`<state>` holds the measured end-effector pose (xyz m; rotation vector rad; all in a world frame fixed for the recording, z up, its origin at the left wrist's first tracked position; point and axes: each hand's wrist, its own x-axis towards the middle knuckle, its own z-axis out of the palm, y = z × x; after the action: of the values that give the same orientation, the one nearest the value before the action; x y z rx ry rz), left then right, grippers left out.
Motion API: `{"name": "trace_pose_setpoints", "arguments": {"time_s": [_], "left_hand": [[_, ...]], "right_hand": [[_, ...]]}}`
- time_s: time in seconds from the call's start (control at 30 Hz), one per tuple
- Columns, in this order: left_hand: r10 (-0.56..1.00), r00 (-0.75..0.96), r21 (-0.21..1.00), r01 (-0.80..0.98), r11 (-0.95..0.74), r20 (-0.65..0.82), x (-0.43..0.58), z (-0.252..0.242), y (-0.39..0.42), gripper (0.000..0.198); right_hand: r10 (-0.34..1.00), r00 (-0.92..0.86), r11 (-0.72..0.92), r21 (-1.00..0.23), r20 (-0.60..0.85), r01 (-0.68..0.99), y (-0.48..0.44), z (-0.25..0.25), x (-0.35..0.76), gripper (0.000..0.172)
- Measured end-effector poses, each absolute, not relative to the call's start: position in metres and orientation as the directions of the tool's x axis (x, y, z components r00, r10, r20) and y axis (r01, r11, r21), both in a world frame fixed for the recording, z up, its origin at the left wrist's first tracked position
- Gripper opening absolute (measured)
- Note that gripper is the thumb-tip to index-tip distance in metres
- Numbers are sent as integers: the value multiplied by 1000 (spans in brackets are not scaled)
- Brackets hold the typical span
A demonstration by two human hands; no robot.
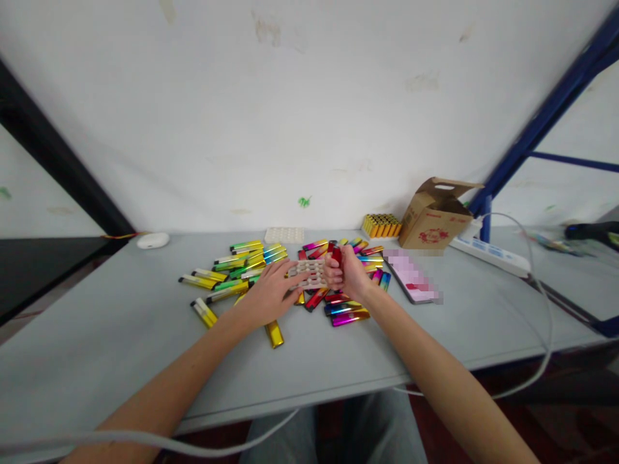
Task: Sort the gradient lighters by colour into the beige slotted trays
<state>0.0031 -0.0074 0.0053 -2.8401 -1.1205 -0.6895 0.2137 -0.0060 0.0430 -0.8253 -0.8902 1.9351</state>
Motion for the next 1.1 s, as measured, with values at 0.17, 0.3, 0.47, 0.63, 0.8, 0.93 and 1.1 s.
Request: {"name": "trace_pose_setpoints", "arguments": {"time_s": [0.17, 0.3, 0.47, 0.63, 0.8, 0.93, 1.1], "left_hand": [[658, 651, 145, 661, -737, 379, 4, 6, -8, 37], [657, 653, 137, 662, -737, 376, 4, 6, -8, 37], [652, 652, 138, 659, -740, 387, 3, 6, -8, 36], [645, 659, 132, 652, -746, 387, 3, 6, -8, 37], [646, 664, 113, 660, -743, 376, 3, 6, -8, 38], [634, 667, 107, 652, -751, 391, 4, 7, -9, 38], [625, 669, 105, 645, -757, 403, 3, 9, -9, 35]], "right_hand": [[867, -462, -389, -830, -184, -399, -10, 44, 211, 32], [860, -482, -386, -830, -167, -402, -7, 39, 213, 34], [855, -501, -369, -837, -136, -403, -4, 34, 213, 34], [845, -521, -375, -829, -121, -415, -7, 37, 213, 38], [869, -496, -296, -801, 2, -521, -12, 44, 215, 43], [871, -479, -228, -774, 108, -590, -14, 45, 216, 25], [834, -539, -246, -792, 121, -558, -12, 40, 216, 24]]}}
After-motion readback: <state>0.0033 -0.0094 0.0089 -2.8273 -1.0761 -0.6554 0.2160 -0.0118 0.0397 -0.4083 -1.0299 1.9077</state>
